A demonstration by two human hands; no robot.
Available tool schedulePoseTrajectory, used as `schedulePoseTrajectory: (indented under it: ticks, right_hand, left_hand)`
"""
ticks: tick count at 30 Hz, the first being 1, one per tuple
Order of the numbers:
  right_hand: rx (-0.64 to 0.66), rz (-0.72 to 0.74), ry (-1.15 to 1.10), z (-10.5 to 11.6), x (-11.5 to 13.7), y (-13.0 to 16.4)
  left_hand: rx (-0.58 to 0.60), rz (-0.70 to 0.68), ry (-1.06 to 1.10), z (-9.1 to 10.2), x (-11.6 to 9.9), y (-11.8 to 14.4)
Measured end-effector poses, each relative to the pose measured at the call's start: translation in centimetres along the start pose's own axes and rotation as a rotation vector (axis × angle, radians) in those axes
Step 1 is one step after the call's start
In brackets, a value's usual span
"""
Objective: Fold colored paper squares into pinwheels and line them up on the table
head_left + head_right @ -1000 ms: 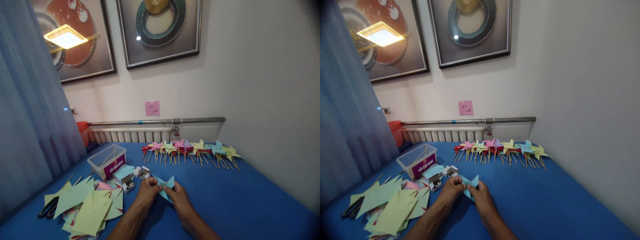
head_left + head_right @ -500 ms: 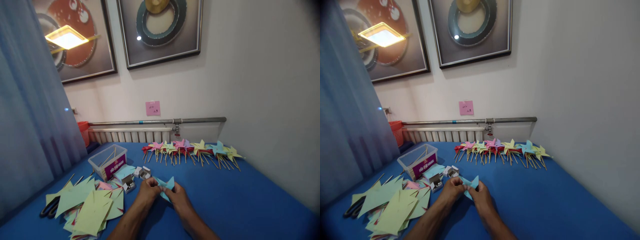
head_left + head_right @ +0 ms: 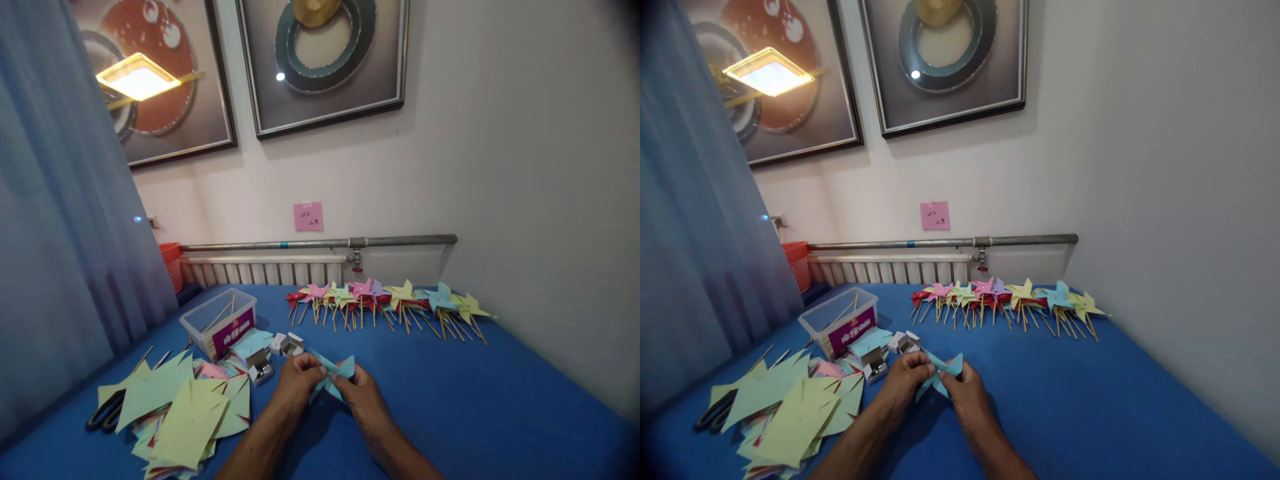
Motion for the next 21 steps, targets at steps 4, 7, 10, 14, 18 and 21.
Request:
schedulePoseTrajectory:
  ticks: [4,7,10,14,18,21]
  right_hand:
    - [-0.029,0.000,-0.031,0.4,-0.9,-0.5]
    - [-0.007,-0.013,-0.037,0.0,-0.4,-0.1]
    - [0.008,-0.008,-0.041,-0.4,0.6,0.5]
    - [0.013,0.000,-0.021,-0.8,1.0,0.9]
    - [0.027,0.015,0.023,-1.3,1.1,1.1]
    - [0.062,0.006,0.013,-2.0,1.2,1.4]
  left_hand:
    - [-0.035,-0.031,0.004,0.4,0.5,-0.3]
    - [-0.038,-0.025,-0.026,0.4,0.6,-0.5]
    - [-0.084,-0.071,-0.095,1.3,-0.5,-0.5]
    - [-0.307,-0.228,-0.251,6.7,-4.7,-0.5]
    - [-0.575,-0.272,-0.597,16.2,-10.3,-1.9]
    - [-0.718,-0.193,-0.974,22.3,-13.8,-3.8]
Point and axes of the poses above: each hand's wrist, its own y-axis away from the middle knuckle, its own z-axis out of the back of the hand, x = y × z, the point moved 10 cm from there along -y, towards the middle knuckle, and after that the axes turned 10 degrees about -y, right-handed, at the moved point
